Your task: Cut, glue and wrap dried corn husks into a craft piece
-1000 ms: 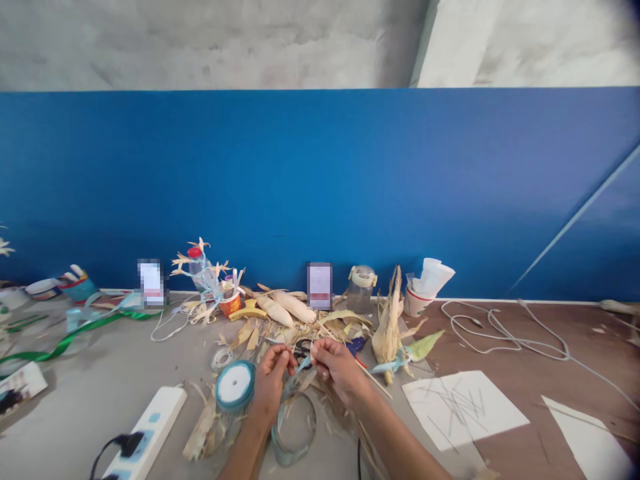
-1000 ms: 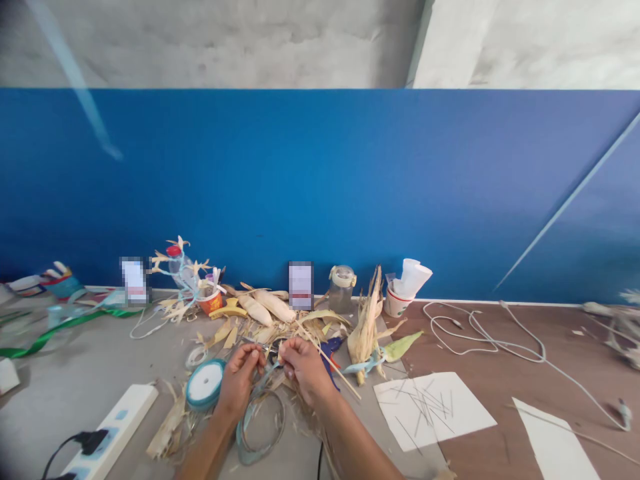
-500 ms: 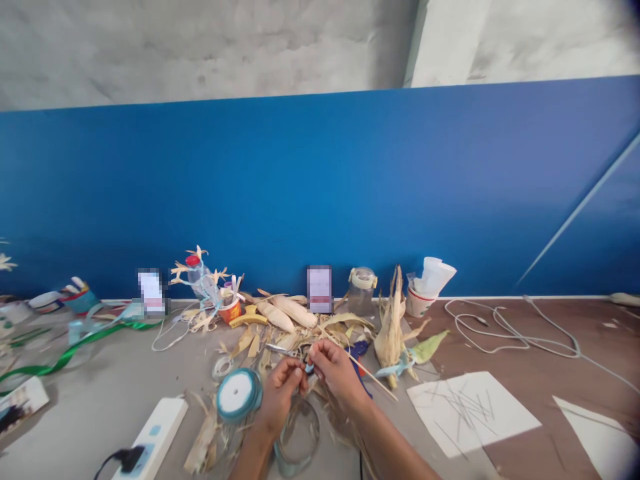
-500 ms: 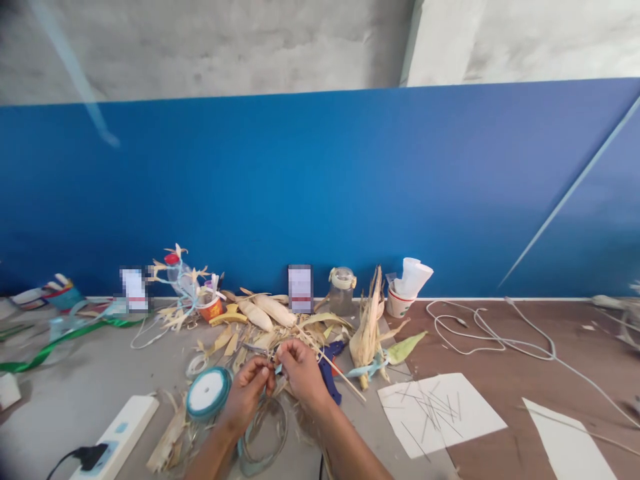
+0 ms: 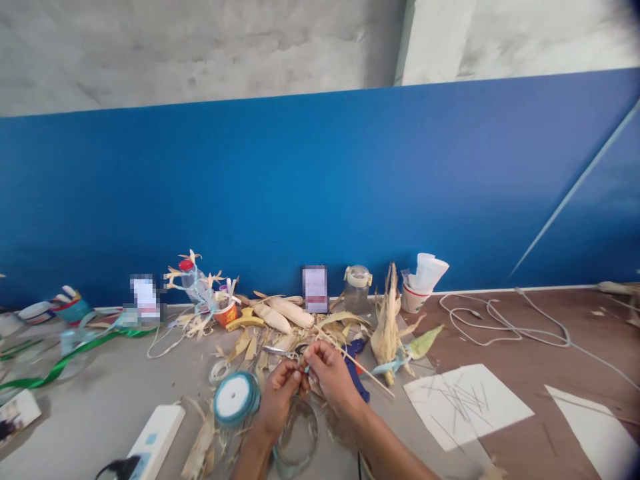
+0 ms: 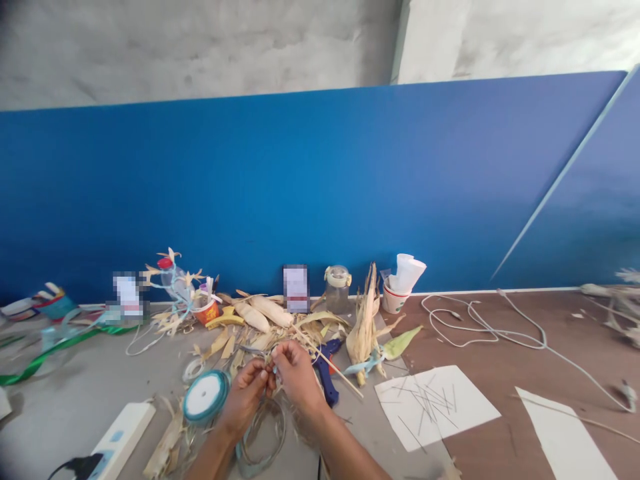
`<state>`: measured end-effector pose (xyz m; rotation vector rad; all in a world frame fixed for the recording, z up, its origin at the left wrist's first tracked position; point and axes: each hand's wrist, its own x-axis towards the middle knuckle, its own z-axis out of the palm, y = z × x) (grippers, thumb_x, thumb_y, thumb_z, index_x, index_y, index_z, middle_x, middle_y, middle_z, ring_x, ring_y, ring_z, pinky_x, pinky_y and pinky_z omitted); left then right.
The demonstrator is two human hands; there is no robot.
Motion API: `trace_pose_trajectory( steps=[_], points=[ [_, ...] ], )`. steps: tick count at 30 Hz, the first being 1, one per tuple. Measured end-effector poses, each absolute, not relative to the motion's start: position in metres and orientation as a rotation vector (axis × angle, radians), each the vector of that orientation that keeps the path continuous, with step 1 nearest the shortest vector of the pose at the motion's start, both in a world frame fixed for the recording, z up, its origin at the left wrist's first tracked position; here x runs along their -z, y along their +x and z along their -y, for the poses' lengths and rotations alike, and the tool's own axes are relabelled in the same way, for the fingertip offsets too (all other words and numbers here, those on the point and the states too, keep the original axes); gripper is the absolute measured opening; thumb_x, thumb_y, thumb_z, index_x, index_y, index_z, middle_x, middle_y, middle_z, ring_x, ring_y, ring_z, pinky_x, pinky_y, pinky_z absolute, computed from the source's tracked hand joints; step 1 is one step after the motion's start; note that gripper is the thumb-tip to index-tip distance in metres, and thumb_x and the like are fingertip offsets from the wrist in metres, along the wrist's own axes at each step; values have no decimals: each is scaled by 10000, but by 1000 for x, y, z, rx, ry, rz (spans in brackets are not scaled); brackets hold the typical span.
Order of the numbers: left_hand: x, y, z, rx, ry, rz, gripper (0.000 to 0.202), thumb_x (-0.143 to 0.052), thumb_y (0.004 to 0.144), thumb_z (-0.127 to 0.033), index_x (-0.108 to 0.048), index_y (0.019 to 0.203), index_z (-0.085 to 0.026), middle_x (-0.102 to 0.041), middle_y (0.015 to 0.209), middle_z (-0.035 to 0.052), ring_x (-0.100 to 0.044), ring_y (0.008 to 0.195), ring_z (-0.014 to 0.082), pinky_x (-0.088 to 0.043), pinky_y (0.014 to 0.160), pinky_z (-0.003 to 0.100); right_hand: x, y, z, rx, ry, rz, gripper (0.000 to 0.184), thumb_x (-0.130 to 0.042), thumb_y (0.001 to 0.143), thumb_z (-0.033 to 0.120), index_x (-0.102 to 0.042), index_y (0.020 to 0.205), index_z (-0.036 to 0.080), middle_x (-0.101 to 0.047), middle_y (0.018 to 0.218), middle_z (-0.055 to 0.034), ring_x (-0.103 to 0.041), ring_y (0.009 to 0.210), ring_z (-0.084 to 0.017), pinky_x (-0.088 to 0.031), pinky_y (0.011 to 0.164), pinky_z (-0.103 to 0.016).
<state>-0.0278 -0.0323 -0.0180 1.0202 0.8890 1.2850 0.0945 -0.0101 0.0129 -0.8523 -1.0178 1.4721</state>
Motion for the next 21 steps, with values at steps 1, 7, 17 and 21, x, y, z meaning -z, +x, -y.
trace_pose_trajectory(
  steps=[1,7,17,21],
  points=[
    [19,-28,32,-1282,1023,-889,294,-720,726,-448,-630,739,-168,-583,570,-5,-511,552,134,-388,544,255,-13,94,10,-1469,-849,996,282,-651,722,415,-484,652,198,-473,491,86,-344,365,-51,-272,377,-187],
    [19,-27,32,-1280,1010,-894,296,-731,713,-449,-625,733,-174,-588,573,-9,-498,533,126,-392,544,254,-20,89,14,-1501,-837,946,263,-641,707,402,-472,647,209,-431,428,109,-355,312,-56,-308,333,-184],
    [17,-25,34,-1325,966,-931,336,-736,705,-454,-627,872,-184,-615,612,-6,-527,546,127,-402,546,251,-31,91,18,-1474,-874,959,200,-609,670,349,-481,607,209,-422,418,100,-375,323,-65,-338,327,-191],
    [20,-26,33,-1334,959,-922,331,-743,703,-445,-633,866,-179,-618,625,0,-539,561,130,-402,541,250,-32,92,18,-1487,-865,975,209,-599,678,347,-479,581,206,-451,442,82,-407,346,-71,-359,347,-199]
  ],
)
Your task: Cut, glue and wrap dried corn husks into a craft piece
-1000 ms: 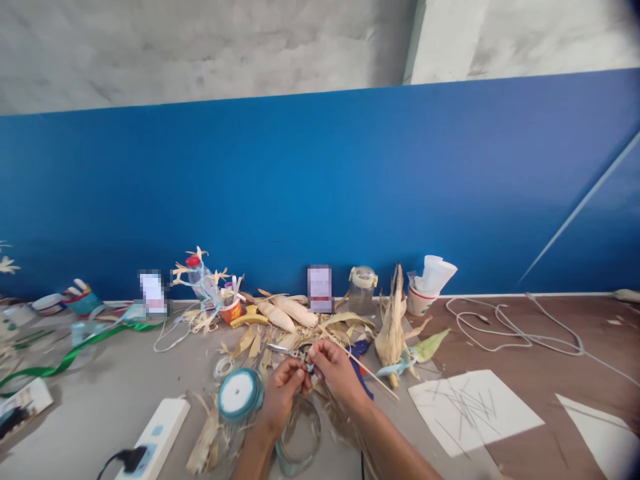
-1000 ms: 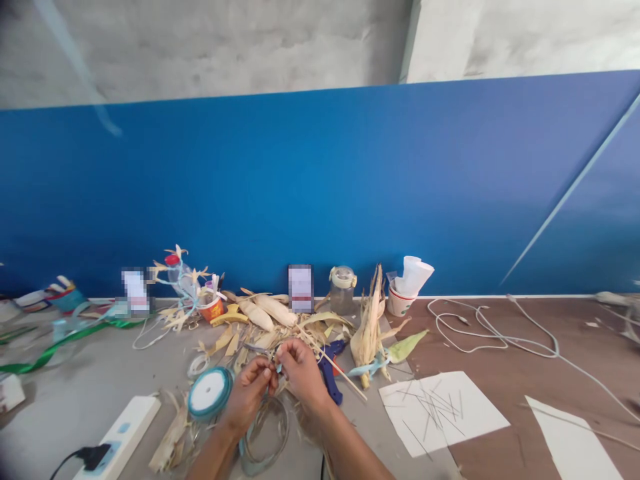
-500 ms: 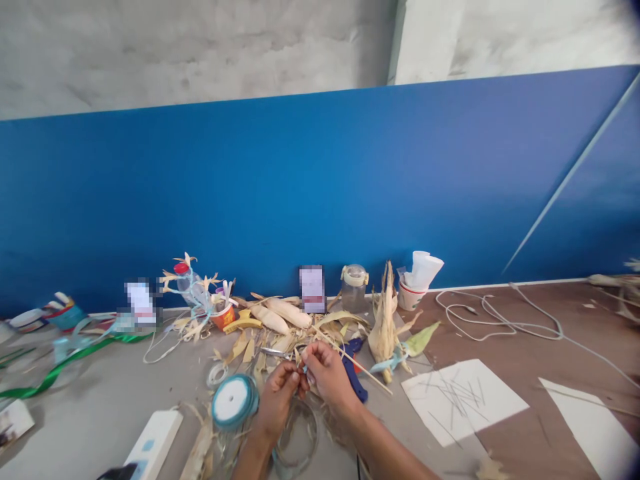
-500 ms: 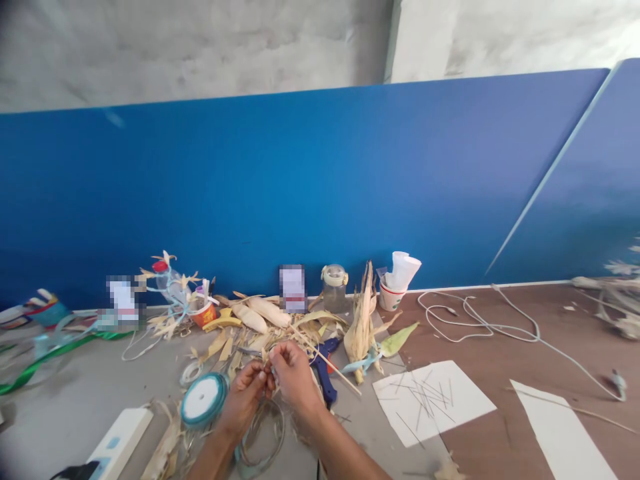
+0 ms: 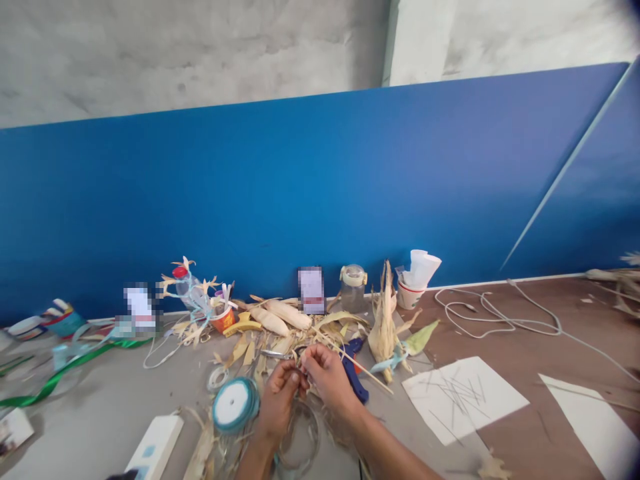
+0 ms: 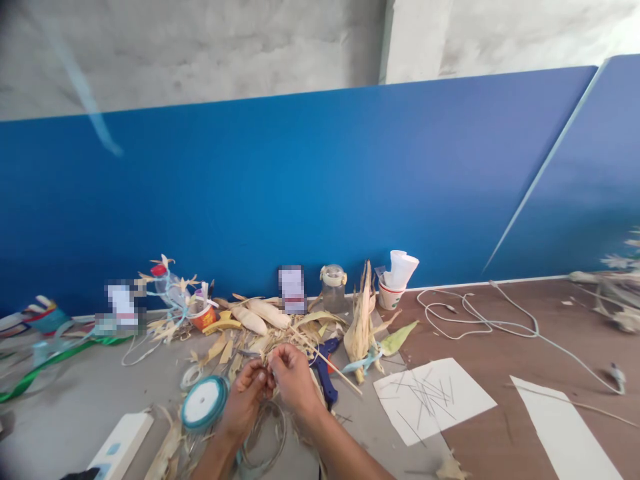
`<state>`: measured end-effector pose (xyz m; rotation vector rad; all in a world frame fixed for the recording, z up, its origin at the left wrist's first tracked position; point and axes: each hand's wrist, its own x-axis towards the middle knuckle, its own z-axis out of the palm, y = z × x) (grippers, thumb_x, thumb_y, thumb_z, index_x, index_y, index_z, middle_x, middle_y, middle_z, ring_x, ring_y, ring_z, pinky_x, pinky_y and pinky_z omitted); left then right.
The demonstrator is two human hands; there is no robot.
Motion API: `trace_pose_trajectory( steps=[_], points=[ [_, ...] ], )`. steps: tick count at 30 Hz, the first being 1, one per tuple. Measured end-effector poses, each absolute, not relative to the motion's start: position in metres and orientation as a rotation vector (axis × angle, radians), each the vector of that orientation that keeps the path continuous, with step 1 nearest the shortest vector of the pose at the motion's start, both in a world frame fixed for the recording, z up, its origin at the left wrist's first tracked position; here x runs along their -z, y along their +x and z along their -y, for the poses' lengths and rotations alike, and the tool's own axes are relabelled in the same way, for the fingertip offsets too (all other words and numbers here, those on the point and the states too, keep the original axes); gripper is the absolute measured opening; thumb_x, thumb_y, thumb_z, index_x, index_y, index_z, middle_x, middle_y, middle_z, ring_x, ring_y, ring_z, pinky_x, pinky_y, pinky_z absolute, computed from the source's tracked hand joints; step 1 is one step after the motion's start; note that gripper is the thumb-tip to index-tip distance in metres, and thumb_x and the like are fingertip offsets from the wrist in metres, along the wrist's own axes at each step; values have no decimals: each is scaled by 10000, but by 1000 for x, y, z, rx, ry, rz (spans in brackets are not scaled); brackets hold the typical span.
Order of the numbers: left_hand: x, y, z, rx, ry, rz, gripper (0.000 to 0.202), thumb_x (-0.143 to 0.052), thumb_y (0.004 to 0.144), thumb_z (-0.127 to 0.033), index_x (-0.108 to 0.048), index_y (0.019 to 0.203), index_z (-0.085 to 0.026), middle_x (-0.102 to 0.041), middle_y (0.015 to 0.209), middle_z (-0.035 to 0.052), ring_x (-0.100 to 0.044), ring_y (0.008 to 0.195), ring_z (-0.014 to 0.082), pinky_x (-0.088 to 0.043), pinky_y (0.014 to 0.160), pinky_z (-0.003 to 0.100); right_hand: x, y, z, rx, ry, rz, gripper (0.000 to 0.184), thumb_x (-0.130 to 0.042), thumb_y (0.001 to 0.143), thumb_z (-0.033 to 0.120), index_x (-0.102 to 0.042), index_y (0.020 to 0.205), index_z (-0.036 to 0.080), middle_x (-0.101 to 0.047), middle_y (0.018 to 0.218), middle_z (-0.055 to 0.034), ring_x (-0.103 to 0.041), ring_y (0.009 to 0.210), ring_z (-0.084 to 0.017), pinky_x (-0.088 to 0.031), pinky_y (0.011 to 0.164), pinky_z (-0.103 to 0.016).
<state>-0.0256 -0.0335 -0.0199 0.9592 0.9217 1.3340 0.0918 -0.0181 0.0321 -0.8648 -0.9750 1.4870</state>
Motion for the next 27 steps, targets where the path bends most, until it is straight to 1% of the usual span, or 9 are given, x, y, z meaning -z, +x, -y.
trace_pose_trajectory(
  steps=[6,10,13,17,21,27],
  points=[
    [15,-23,34,-1331,912,-904,320,-785,657,-431,-631,774,-175,-623,597,-6,-539,547,120,-409,541,243,-23,91,13,-1552,-832,960,244,-634,665,371,-479,582,201,-417,405,101,-357,315,-55,-298,331,-180],
    [7,-21,35,-1315,894,-889,335,-800,628,-437,-618,723,-172,-619,573,-5,-552,543,126,-406,530,244,-20,93,12,-1588,-835,973,267,-658,660,381,-482,582,197,-407,395,104,-366,311,-60,-285,345,-187],
    [4,-21,37,-1274,885,-852,326,-796,639,-422,-612,741,-174,-620,569,-5,-548,533,123,-409,530,245,-22,96,12,-1573,-876,962,241,-675,651,334,-505,577,179,-436,426,92,-344,344,-41,-244,369,-177],
    [6,-23,38,-1235,875,-785,310,-784,669,-398,-605,798,-180,-623,570,-9,-550,540,122,-406,531,238,-29,100,14,-1635,-914,917,185,-656,633,298,-535,583,167,-430,412,95,-275,349,-26,-181,377,-179],
    [8,-24,39,-1216,861,-754,304,-787,674,-382,-604,807,-179,-629,578,-12,-552,552,119,-403,537,231,-35,102,15,-1659,-926,917,177,-656,613,300,-548,577,165,-453,411,85,-293,355,-31,-185,384,-188],
    [5,-23,39,-1209,838,-749,268,-779,690,-370,-618,757,-166,-629,576,-9,-546,546,106,-404,549,227,-35,102,17,-1701,-914,894,181,-669,597,291,-537,569,169,-484,422,76,-280,353,-28,-174,390,-195]
  ],
)
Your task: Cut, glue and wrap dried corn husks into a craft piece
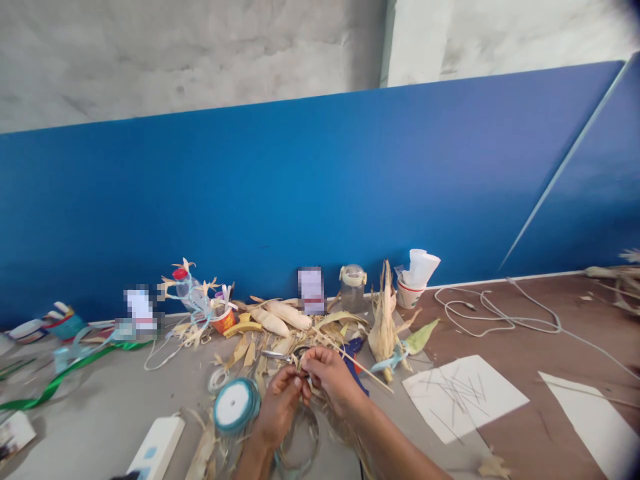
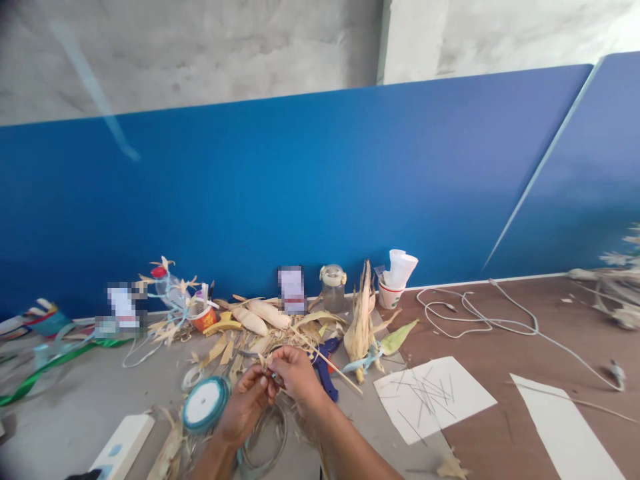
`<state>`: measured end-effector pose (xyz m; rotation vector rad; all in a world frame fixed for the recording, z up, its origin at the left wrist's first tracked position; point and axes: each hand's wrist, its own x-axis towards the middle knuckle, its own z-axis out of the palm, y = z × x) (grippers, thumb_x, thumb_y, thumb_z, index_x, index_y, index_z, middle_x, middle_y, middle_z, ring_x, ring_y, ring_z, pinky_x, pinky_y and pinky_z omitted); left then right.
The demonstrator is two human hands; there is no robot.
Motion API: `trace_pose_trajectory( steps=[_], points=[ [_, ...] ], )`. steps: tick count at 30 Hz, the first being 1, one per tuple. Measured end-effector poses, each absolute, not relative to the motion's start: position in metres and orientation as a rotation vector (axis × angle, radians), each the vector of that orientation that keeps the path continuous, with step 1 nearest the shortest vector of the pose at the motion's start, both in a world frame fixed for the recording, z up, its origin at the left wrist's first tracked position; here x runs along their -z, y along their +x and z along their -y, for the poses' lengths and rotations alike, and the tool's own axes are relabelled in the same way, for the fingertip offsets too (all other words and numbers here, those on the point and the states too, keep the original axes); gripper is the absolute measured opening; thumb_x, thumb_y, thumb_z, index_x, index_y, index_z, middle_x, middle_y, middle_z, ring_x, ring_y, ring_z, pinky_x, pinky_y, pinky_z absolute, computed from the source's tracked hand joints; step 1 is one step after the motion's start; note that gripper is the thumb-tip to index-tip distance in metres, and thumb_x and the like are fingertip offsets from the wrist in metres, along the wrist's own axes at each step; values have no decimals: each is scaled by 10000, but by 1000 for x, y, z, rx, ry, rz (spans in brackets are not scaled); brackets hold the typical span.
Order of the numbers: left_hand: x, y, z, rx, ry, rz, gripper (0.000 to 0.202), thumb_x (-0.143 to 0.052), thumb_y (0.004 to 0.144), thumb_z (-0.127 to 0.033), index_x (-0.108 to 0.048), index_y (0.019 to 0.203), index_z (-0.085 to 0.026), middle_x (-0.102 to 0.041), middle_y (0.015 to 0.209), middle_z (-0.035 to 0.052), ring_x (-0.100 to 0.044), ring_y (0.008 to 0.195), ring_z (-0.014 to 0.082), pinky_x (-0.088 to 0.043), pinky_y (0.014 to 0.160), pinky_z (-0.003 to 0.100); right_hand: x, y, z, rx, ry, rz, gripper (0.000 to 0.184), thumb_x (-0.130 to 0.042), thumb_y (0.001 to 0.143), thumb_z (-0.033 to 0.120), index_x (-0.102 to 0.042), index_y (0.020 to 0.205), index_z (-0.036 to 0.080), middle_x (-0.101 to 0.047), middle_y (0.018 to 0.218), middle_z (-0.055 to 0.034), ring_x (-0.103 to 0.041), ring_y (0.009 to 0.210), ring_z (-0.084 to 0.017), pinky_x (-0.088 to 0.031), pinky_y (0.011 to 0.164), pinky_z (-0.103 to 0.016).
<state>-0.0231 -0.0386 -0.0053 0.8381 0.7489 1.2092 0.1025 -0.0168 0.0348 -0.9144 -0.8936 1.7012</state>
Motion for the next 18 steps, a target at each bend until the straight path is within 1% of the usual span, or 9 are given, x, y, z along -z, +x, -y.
trace_pose_trajectory(
  steps=[2,4,7,9,13,18],
  points=[
    [5,-23,38,-1209,838,-747,263,-781,691,-361,-623,772,-166,-633,584,-6,-551,550,109,-403,543,225,-33,103,16,-1699,-917,895,175,-667,604,293,-544,580,170,-483,420,75,-293,355,-35,-181,393,-197],
    [5,-23,38,-1213,839,-736,269,-782,692,-355,-627,811,-170,-632,581,-6,-559,560,115,-404,540,225,-32,104,15,-1686,-933,906,178,-670,609,298,-550,585,169,-451,400,84,-295,358,-40,-180,397,-200],
    [7,-23,39,-1226,833,-730,308,-785,690,-353,-629,888,-177,-621,562,-14,-564,565,122,-406,538,225,-33,106,14,-1686,-967,925,194,-680,598,305,-545,571,168,-399,373,100,-264,356,-38,-160,401,-206],
    [9,-23,40,-1224,824,-740,294,-787,687,-350,-627,861,-176,-621,560,-13,-563,562,121,-404,534,223,-35,106,15,-1693,-971,926,186,-673,594,298,-544,566,167,-409,380,97,-258,358,-35,-155,404,-209],
    [11,-24,39,-1218,810,-737,266,-796,674,-347,-622,774,-172,-624,556,-10,-553,541,114,-403,534,224,-38,105,17,-1699,-951,911,148,-651,590,272,-551,570,165,-503,437,68,-290,367,-33,-179,407,-210],
    [8,-24,39,-1209,790,-722,251,-805,668,-341,-642,748,-168,-629,565,-9,-551,541,104,-413,555,227,-40,104,19,-1711,-902,906,179,-670,593,291,-544,567,167,-476,417,78,-300,366,-34,-197,414,-207]
  ],
)
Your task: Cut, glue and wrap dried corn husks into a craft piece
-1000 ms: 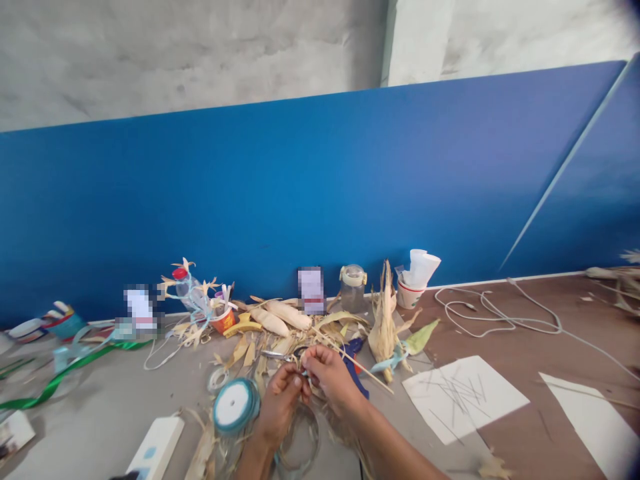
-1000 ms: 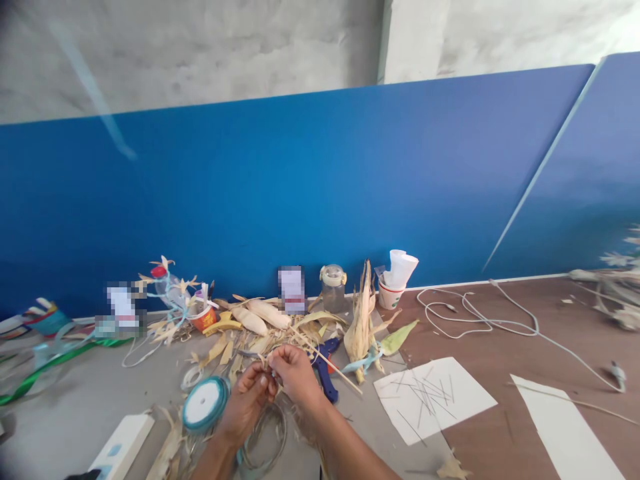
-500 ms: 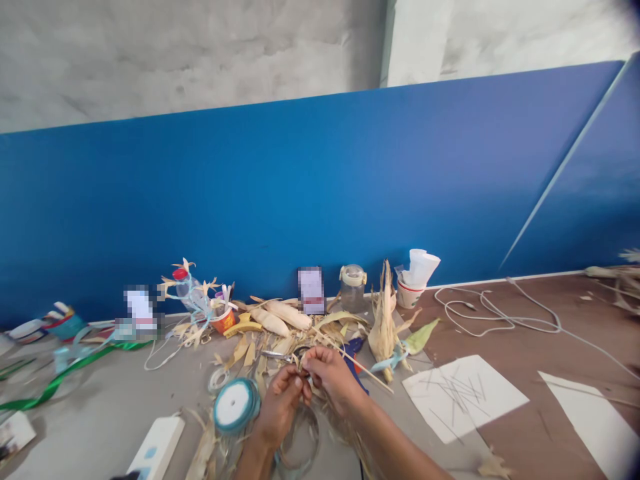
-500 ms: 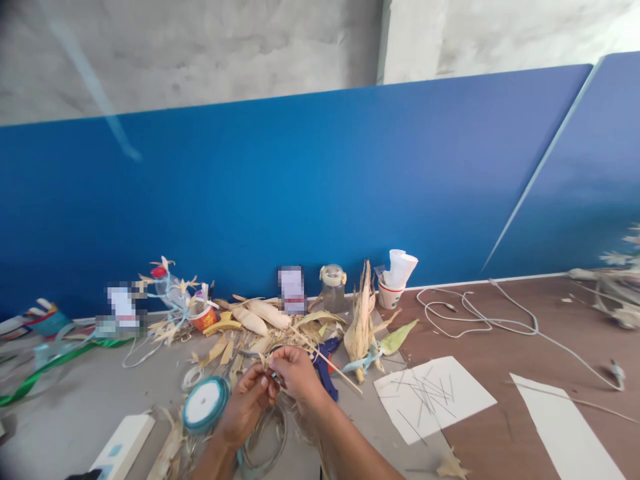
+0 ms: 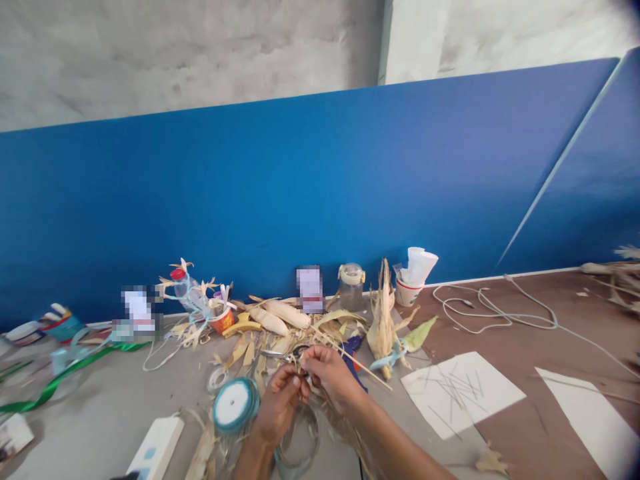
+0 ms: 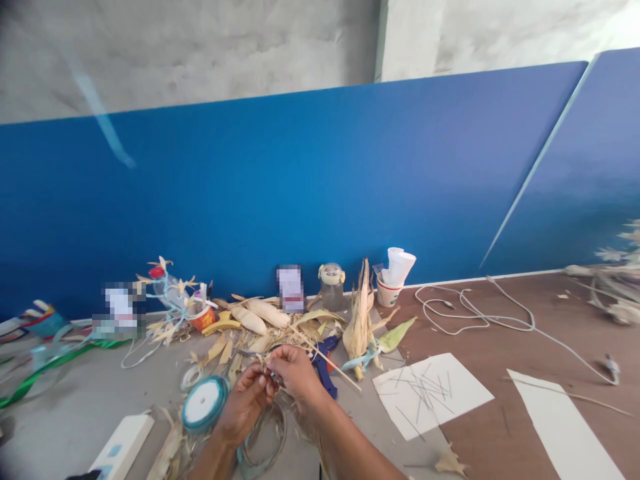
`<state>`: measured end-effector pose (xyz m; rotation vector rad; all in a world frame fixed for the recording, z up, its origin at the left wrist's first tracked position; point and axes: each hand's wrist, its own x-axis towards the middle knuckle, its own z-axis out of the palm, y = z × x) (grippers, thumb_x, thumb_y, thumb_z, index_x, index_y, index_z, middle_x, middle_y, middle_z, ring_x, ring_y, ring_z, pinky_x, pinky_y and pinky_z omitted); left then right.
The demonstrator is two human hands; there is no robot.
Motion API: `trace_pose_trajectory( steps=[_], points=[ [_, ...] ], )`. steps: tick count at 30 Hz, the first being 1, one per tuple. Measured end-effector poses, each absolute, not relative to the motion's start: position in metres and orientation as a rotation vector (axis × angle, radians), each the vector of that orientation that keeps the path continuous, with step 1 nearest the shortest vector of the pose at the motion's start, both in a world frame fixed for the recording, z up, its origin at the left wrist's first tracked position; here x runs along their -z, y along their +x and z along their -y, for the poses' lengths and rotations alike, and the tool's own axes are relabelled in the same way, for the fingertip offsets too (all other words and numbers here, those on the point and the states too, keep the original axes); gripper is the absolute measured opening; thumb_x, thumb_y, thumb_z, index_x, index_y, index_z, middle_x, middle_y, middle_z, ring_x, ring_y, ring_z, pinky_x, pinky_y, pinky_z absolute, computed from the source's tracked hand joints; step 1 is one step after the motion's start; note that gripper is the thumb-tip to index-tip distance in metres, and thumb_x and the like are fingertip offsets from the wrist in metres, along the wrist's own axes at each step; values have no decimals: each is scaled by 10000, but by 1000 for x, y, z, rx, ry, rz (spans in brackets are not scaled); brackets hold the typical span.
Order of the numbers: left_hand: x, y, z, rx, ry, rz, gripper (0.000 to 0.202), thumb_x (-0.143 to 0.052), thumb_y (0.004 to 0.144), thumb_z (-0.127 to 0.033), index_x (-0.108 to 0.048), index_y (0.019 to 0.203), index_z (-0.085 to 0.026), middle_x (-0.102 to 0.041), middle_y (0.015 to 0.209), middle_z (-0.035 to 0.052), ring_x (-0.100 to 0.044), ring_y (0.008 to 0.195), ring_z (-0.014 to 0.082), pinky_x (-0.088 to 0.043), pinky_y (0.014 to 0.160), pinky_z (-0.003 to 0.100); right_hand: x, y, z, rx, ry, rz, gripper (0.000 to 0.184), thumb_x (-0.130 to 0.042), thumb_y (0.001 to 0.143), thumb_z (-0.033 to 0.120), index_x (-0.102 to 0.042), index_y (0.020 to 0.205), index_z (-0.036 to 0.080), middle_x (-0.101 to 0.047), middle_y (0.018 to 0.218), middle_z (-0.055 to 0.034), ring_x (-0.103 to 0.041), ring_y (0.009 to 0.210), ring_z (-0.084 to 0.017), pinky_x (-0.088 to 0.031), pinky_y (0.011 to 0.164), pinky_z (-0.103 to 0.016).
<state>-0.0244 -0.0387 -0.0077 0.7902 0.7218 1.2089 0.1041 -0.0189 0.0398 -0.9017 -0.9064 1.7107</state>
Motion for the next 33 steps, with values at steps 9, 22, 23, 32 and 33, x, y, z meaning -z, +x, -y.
trace_pose_trajectory(
  steps=[9,22,23,32,33],
  points=[
    [5,-25,39,-1201,774,-714,261,-825,639,-347,-668,758,-176,-619,539,-19,-538,511,97,-418,556,232,-40,105,19,-1785,-886,862,175,-683,590,276,-545,583,169,-433,385,96,-251,342,-25,-130,393,-204],
    [5,-25,36,-1272,834,-832,318,-825,607,-392,-669,767,-166,-621,549,-5,-539,533,119,-401,524,236,-40,108,18,-1810,-801,793,328,-763,604,387,-531,597,155,-437,447,86,-276,377,-15,-146,404,-184],
    [5,-25,36,-1271,844,-833,315,-821,611,-395,-671,766,-165,-618,548,-5,-536,532,120,-398,522,237,-40,108,18,-1809,-794,794,332,-765,606,391,-534,599,153,-444,450,83,-281,379,-15,-152,405,-183],
    [9,-27,36,-1222,908,-841,296,-804,639,-408,-671,740,-165,-609,560,-2,-515,543,115,-392,553,244,-38,108,16,-1834,-869,751,307,-746,562,357,-506,569,165,-439,410,96,-238,331,-7,-96,393,-203],
    [10,-28,36,-1225,907,-834,288,-802,646,-402,-671,747,-166,-613,568,-2,-518,551,115,-395,562,244,-38,108,15,-1825,-869,754,304,-741,563,356,-505,563,164,-435,411,97,-238,333,-7,-96,395,-204]
  ],
)
